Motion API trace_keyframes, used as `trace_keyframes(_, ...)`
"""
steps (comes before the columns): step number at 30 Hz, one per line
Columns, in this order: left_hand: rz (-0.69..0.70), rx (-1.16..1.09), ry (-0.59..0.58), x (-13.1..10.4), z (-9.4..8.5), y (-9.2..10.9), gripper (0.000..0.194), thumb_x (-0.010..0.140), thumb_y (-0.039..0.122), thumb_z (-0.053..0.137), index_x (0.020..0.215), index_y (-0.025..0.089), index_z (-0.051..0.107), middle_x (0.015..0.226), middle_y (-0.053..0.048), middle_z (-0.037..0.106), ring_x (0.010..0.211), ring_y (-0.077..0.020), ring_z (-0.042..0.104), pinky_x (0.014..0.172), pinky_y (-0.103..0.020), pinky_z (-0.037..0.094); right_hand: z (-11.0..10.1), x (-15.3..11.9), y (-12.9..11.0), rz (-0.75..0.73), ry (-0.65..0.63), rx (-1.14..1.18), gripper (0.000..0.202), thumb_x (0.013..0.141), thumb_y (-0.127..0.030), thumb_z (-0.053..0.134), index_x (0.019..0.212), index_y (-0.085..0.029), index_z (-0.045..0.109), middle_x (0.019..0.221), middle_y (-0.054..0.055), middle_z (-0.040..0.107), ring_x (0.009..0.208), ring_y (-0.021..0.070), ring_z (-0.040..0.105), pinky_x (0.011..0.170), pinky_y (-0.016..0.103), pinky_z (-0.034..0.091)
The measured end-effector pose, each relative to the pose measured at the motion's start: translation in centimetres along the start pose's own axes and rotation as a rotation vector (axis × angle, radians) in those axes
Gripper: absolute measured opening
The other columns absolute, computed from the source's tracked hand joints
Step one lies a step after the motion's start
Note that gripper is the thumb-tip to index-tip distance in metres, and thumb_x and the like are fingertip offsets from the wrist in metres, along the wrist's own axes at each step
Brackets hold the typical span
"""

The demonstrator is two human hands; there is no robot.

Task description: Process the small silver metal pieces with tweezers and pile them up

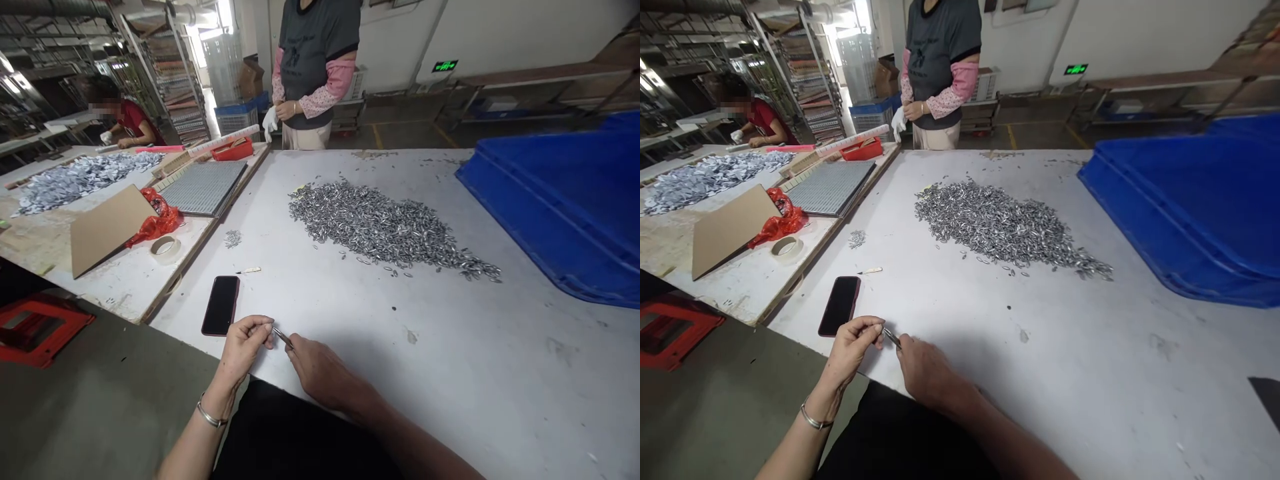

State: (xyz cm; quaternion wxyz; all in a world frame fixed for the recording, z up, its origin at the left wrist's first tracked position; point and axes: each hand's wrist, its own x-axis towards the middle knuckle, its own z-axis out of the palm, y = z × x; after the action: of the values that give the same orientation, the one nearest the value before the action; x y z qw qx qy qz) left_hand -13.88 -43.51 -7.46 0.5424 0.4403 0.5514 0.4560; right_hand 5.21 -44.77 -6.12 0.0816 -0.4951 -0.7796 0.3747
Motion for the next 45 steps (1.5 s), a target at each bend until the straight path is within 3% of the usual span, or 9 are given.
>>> trace_keyframes(6,-0.022,-0.034,0.009,0.3,0.5,-0.7,0.032,0.077,0.04,0.08,0.092,0.013,0.075,0.064,-0.003,0.071,0.059,-0.0144,0.065,0.066,-0.027,0.053,1.1,0.5,1.3,0.0,0.038,0.011,0.018,0.101,-0.02,0.037,0.087,-0.019,0.05,0.079,0.007,0.063,0.064,0.0174,0.049,0.06,0.03,0.024)
trace_keyframes(13,0.005,-0.079,0.0,1.3,1.7,-1.4,0.031,0.078,0.042,0.081,0.081,0.014,0.069,0.058,0.0,0.066,0.052,-0.0107,0.059,0.06,-0.024,0.05,3.1,1.4,2.7,-0.038,0.154,0.271,0.019,0.098,-0.02,0.036,0.084,-0.021,0.049,0.078,0.005,0.065,0.07,0.0179,0.057,0.067,0.029,0.037)
trace_keyframes(19,-0.053,-0.31,0.109,1.5,3.4,-2.0,0.039,0.068,0.044,0.088,0.081,0.014,0.067,0.064,-0.001,0.068,0.058,-0.0119,0.064,0.063,-0.025,0.055,1.4,2.2,4.5,0.086,0.345,0.477,0.024,0.099,-0.038,0.039,0.095,-0.02,0.055,0.082,0.004,0.065,0.076,0.0207,0.06,0.073,0.033,0.044)
trace_keyframes(23,-0.136,-0.523,0.141,1.8,3.9,-1.3,0.043,0.059,0.038,0.095,0.079,0.013,0.066,0.063,0.0,0.067,0.056,-0.0086,0.061,0.059,-0.02,0.053,0.1,1.3,4.4,0.05,0.237,0.502,0.023,0.099,-0.037,0.041,0.107,-0.019,0.054,0.088,0.004,0.065,0.079,0.0209,0.061,0.076,0.034,0.047)
trace_keyframes(28,-0.218,-0.652,0.141,1.8,3.8,-0.4,0.044,0.054,0.033,0.098,0.075,0.013,0.065,0.06,0.001,0.065,0.052,-0.006,0.058,0.055,-0.015,0.051,0.7,0.4,2.9,-0.021,0.141,0.424,0.023,0.102,-0.031,0.037,0.109,-0.019,0.055,0.098,0.008,0.067,0.089,0.0224,0.062,0.082,0.037,0.047)
trace_keyframes(38,-0.148,-0.583,0.265,0.8,4.1,-0.8,0.045,0.051,0.034,0.099,0.075,0.012,0.067,0.062,0.0,0.067,0.056,-0.0081,0.061,0.058,-0.019,0.052,1.2,0.2,1.8,-0.033,0.12,0.261,0.021,0.102,-0.022,0.035,0.108,-0.017,0.055,0.103,0.01,0.066,0.094,0.0222,0.061,0.085,0.035,0.045)
trace_keyframes(45,-0.11,-0.56,0.205,0.0,5.3,-1.2,0.04,0.063,0.04,0.092,0.072,0.014,0.063,0.06,0.0,0.066,0.051,-0.0073,0.057,0.055,-0.019,0.048,1.7,0.7,1.7,-0.002,0.129,0.303,0.02,0.099,-0.02,0.038,0.108,-0.018,0.055,0.108,0.011,0.067,0.098,0.0239,0.063,0.086,0.035,0.047)
